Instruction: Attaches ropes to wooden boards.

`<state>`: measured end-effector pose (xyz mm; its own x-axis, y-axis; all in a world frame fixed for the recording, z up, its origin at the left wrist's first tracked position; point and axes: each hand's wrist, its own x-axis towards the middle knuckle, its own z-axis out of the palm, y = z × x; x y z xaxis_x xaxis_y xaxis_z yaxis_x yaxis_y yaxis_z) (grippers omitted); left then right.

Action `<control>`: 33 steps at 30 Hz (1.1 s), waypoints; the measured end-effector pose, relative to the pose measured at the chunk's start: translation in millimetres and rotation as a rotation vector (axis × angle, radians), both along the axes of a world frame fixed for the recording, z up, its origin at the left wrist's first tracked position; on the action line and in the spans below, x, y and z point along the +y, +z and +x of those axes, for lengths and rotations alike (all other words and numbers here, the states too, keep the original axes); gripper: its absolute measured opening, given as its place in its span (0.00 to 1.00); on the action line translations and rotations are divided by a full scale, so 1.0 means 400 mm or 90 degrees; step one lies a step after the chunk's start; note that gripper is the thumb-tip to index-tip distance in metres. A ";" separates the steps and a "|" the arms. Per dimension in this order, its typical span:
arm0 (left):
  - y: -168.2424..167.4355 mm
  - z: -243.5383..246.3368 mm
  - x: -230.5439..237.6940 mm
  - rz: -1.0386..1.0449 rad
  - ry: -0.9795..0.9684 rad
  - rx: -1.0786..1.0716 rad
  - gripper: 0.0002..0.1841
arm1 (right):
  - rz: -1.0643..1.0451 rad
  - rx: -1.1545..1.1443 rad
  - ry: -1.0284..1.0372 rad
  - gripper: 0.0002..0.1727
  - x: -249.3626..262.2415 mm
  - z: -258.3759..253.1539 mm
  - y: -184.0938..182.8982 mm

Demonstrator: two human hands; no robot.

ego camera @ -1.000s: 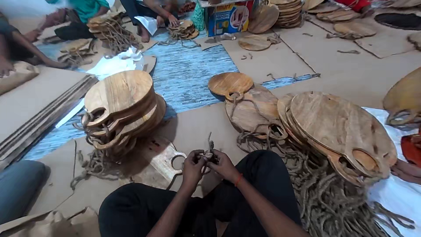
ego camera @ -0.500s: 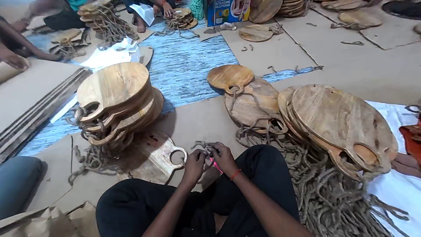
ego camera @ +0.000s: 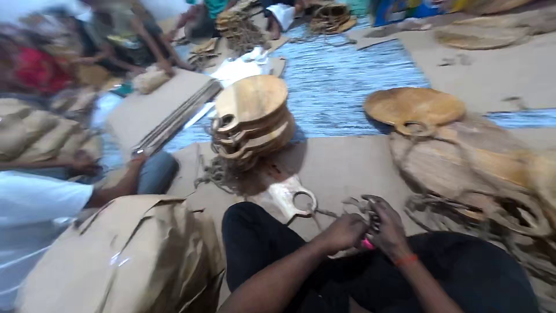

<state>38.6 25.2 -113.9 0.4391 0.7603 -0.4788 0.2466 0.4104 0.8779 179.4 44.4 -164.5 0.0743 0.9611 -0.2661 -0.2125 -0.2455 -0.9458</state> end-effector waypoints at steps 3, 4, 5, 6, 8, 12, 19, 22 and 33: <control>-0.024 0.009 -0.008 -0.018 0.022 -0.106 0.19 | 0.089 -0.066 0.035 0.13 -0.002 -0.007 0.007; -0.027 0.008 -0.009 -0.032 0.025 -0.126 0.19 | 0.110 -0.068 0.042 0.13 -0.004 -0.010 0.007; -0.028 0.006 -0.009 -0.050 0.034 -0.139 0.19 | 0.122 -0.068 0.046 0.13 -0.005 -0.012 0.006; -0.027 0.008 -0.011 -0.071 0.052 -0.148 0.20 | 0.125 -0.068 0.044 0.12 -0.004 -0.010 0.003; -0.021 0.021 -0.016 -0.094 0.100 -0.164 0.20 | 0.116 -0.069 0.021 0.11 0.003 0.001 -0.013; -0.018 0.057 -0.029 -0.017 0.158 -0.151 0.21 | 0.064 -0.094 -0.036 0.12 0.010 0.016 -0.010; 0.002 0.062 -0.048 0.098 0.040 0.001 0.26 | 0.009 -0.207 -0.074 0.10 0.020 0.027 -0.001; 0.015 0.060 -0.043 0.131 0.019 0.044 0.27 | 0.023 -0.272 -0.065 0.14 0.038 0.041 -0.011; 0.017 0.048 -0.063 0.238 -0.073 0.098 0.25 | 0.013 -0.374 -0.060 0.13 0.038 0.043 -0.013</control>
<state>57.9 0.2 -107.2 0.4754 0.8446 -0.2462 0.4126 0.0331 0.9103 196.8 59.4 -169.8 0.2880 0.9479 -0.1358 0.3282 -0.2310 -0.9159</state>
